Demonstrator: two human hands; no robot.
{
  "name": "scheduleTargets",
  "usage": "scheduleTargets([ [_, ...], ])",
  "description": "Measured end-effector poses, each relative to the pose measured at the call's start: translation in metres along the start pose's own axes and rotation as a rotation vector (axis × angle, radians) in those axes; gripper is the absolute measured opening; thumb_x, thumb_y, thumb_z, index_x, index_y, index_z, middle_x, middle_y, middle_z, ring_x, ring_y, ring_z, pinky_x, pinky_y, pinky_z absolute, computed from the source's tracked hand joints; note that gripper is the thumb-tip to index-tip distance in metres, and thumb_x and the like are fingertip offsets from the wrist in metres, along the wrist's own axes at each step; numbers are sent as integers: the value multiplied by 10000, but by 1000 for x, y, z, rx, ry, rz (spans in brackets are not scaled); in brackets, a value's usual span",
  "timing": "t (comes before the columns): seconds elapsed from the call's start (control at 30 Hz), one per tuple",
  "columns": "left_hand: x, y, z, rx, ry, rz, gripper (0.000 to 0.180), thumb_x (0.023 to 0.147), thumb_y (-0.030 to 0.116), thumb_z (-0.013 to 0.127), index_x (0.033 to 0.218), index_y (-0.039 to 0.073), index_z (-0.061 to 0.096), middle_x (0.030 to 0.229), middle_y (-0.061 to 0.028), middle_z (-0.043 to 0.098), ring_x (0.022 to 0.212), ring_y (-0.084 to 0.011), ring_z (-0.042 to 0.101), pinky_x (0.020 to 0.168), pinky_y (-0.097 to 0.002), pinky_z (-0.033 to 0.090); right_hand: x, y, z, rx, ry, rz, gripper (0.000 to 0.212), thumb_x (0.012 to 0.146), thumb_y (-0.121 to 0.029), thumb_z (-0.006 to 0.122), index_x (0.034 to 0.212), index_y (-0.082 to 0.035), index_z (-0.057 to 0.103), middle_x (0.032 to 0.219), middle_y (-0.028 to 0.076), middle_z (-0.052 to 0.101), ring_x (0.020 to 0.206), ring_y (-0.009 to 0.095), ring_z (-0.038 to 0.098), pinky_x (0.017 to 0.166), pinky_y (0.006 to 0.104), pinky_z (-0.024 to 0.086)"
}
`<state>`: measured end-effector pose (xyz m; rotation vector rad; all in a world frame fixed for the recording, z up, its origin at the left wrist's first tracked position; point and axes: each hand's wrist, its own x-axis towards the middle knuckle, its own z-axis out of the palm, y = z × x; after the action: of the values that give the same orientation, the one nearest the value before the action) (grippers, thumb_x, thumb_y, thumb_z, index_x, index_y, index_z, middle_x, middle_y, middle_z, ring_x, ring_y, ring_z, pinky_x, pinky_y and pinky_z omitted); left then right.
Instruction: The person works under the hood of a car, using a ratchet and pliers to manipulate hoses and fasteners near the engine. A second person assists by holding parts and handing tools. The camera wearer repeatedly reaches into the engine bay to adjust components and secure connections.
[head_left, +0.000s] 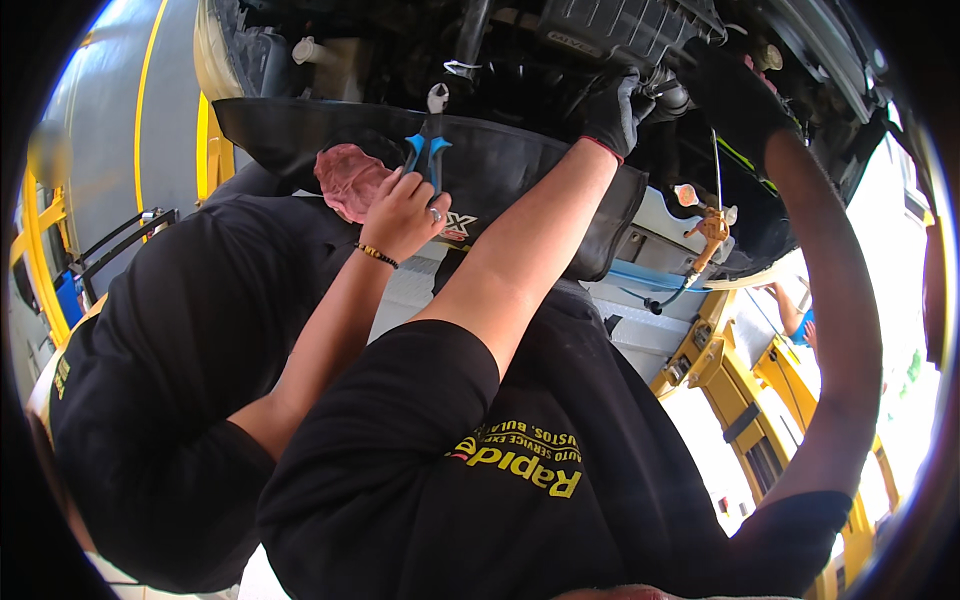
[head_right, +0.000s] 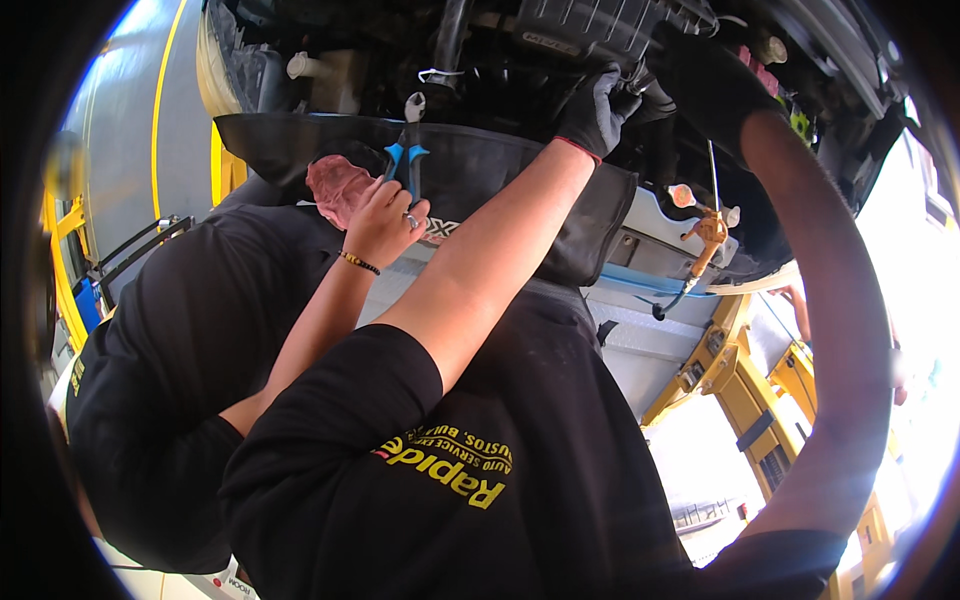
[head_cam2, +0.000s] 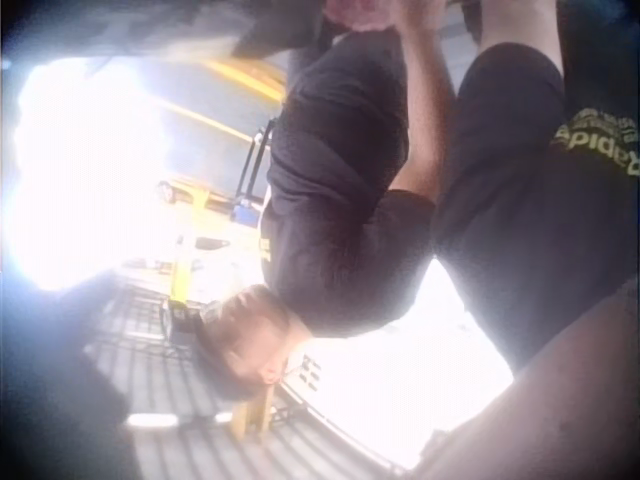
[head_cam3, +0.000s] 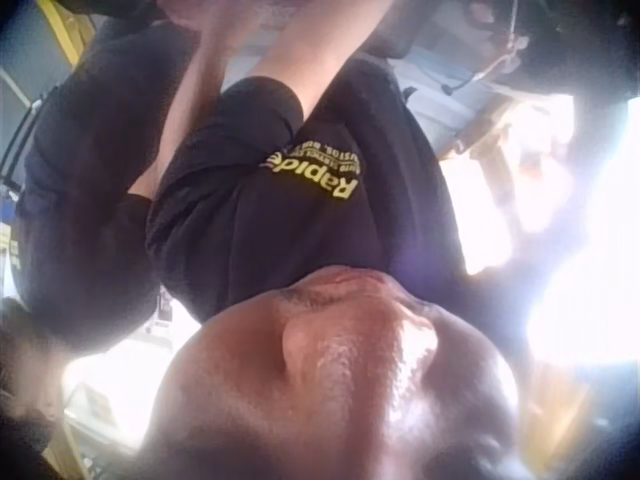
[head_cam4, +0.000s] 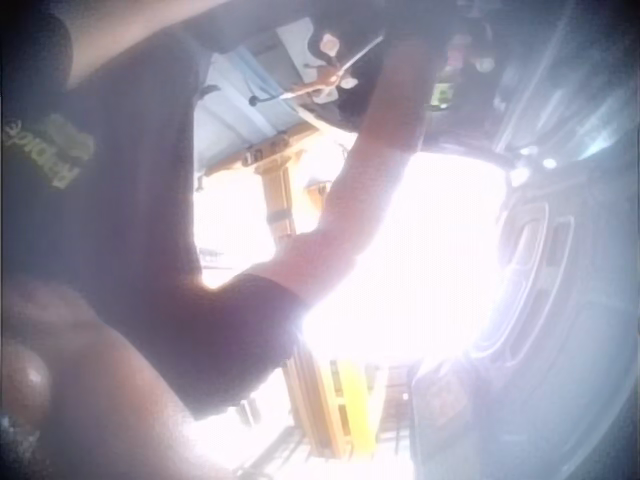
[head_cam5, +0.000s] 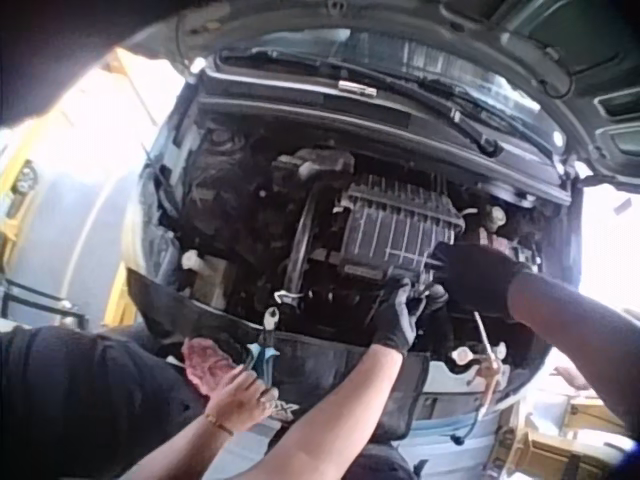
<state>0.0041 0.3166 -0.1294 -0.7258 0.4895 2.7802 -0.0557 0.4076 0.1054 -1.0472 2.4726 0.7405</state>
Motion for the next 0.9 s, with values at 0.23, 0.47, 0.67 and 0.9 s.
scheduleTargets([
  [0.23, 6, -7, -12, 116, -34, 90, 149, 1040, 235, 610, 1159, 176, 678, 1104, -18, 698, 1011, -178, 682, 900, -390, 592, 2, 4, 20, -179, 142, -13, 418, 950, -159, 629, 1365, -105, 643, 1425, 98, 599, 1309, 250, 581, 1059, 410, 504],
  [0.47, 19, -15, -18, 36, 8, 68, 155, 1040, 245, 608, 1167, 187, 674, 1128, -19, 699, 1026, -183, 686, 902, -408, 597, -4, 13, 21, 130, 295, -151, 388, 984, -156, 618, 1369, -126, 647, 1418, 113, 619, 1261, 239, 628, 1070, 420, 501],
  [0.67, -3, -3, 6, -35, 31, -24, 181, 1025, 259, 641, 1191, 197, 676, 1170, -10, 694, 1059, -173, 674, 913, -419, 598, 0, 18, 50, -259, 19, 15, 403, 940, -153, 651, 1335, -73, 639, 1434, 132, 595, 1361, 291, 537, 1048, 386, 492],
  [0.9, 19, -17, -20, 132, -40, 181, 172, 1032, 223, 619, 1191, 193, 678, 1133, -26, 696, 1049, -185, 683, 900, -419, 608, -3, 39, 40, 118, 253, -252, 494, 925, -169, 680, 1408, -90, 607, 1413, 140, 614, 1398, 287, 509, 1130, 413, 452],
])
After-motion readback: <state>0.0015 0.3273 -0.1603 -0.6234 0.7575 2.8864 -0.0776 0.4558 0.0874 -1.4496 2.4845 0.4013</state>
